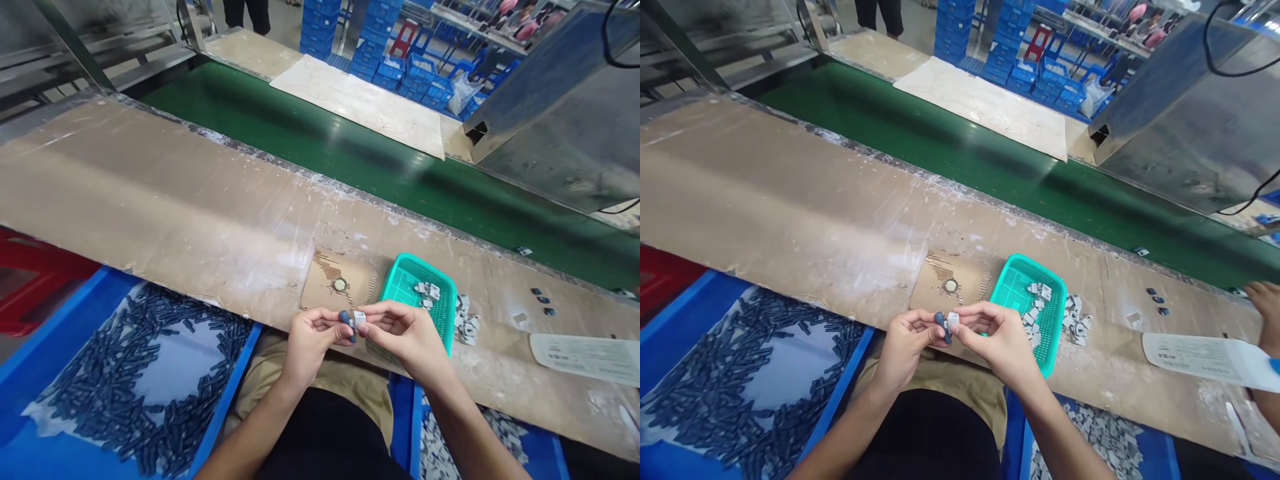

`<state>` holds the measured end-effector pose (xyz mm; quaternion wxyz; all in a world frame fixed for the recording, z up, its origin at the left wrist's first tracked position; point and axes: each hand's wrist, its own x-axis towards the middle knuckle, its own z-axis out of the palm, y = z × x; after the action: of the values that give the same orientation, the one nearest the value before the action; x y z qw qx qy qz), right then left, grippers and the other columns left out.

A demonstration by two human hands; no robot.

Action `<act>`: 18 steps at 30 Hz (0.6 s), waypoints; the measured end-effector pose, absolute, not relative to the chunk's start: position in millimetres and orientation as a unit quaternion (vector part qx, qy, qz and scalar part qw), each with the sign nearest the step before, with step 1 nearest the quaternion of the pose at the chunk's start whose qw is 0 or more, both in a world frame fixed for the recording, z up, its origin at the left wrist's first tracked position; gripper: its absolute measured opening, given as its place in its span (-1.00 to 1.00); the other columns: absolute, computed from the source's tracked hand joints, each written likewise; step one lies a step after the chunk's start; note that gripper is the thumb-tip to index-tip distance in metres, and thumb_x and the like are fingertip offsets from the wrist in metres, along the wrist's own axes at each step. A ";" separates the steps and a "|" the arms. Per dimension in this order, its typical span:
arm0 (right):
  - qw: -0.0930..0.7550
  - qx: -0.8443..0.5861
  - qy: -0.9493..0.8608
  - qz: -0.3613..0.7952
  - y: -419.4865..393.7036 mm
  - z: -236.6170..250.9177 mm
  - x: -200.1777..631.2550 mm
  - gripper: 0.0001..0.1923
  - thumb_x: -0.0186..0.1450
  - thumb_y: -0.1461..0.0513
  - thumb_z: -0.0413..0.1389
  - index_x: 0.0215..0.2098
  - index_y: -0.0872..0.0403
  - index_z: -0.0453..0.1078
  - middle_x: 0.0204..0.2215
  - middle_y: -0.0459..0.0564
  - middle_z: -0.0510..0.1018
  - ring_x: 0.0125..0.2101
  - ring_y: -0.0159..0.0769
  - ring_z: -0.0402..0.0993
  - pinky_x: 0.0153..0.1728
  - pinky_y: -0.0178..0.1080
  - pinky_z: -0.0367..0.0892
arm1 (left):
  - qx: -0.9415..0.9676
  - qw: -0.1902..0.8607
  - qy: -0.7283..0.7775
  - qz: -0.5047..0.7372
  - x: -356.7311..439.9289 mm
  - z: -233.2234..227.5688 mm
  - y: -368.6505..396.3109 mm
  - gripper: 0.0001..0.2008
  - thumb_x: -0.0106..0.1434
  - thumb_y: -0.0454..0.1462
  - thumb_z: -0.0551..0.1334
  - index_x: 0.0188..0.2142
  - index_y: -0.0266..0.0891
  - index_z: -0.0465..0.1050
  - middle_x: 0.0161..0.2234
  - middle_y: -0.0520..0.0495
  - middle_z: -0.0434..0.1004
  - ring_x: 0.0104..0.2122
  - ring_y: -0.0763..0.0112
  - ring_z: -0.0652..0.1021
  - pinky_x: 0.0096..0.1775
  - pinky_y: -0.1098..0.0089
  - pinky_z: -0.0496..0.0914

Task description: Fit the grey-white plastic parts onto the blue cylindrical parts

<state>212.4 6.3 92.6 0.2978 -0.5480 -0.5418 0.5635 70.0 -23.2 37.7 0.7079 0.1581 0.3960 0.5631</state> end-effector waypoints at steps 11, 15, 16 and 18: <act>0.302 -0.546 -0.534 0.570 3.5 90.6 223.7 -0.74 0.05 0.15 0.24 -0.30 0.10 0.48 -0.39 0.03 0.60 -0.37 -0.21 0.54 -0.27 -0.19 0.46 | 0.255 0.708 0.441 0.490 74.7 52.0 -8.0 -0.79 -0.15 -0.30 0.43 -0.55 -0.38 0.46 -0.57 -0.14 0.51 -0.52 0.31 0.53 -0.43 0.46 0.47; 0.304 -0.551 -0.567 0.532 25.8 85.7 234.8 -0.72 0.06 0.14 0.22 -0.29 0.12 0.47 -0.37 0.05 0.59 -0.35 -0.21 0.53 -0.28 -0.22 0.45 | 0.299 0.655 0.488 0.493 74.1 52.6 0.5 -0.83 -0.08 -0.33 0.35 -0.43 -0.36 0.49 -0.58 -0.08 0.50 -0.53 0.33 0.52 -0.44 0.48 0.46; 0.314 -0.565 -0.586 0.489 39.4 83.2 241.7 -0.72 0.08 0.13 0.20 -0.29 0.12 0.47 -0.36 0.04 0.59 -0.34 -0.22 0.53 -0.28 -0.23 0.44 | 0.304 0.618 0.520 0.505 67.5 50.5 -2.2 -0.81 -0.05 -0.32 0.32 -0.39 -0.35 0.49 -0.57 -0.07 0.50 -0.54 0.34 0.52 -0.46 0.48 0.46; 0.337 -0.613 -0.613 0.369 76.5 77.8 262.8 -0.74 0.09 0.13 0.18 -0.29 0.12 0.47 -0.35 0.04 0.59 -0.33 -0.24 0.52 -0.27 -0.25 0.41 | 0.290 0.518 0.599 0.538 41.7 40.4 -15.3 -0.79 -0.02 -0.27 0.30 -0.35 -0.32 0.48 -0.54 -0.04 0.50 -0.58 0.39 0.49 -0.50 0.50 0.44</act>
<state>262.8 76.5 77.8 0.3371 -0.6125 -0.6126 0.3685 41.7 -15.3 40.4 0.5178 0.2895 0.5985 0.5383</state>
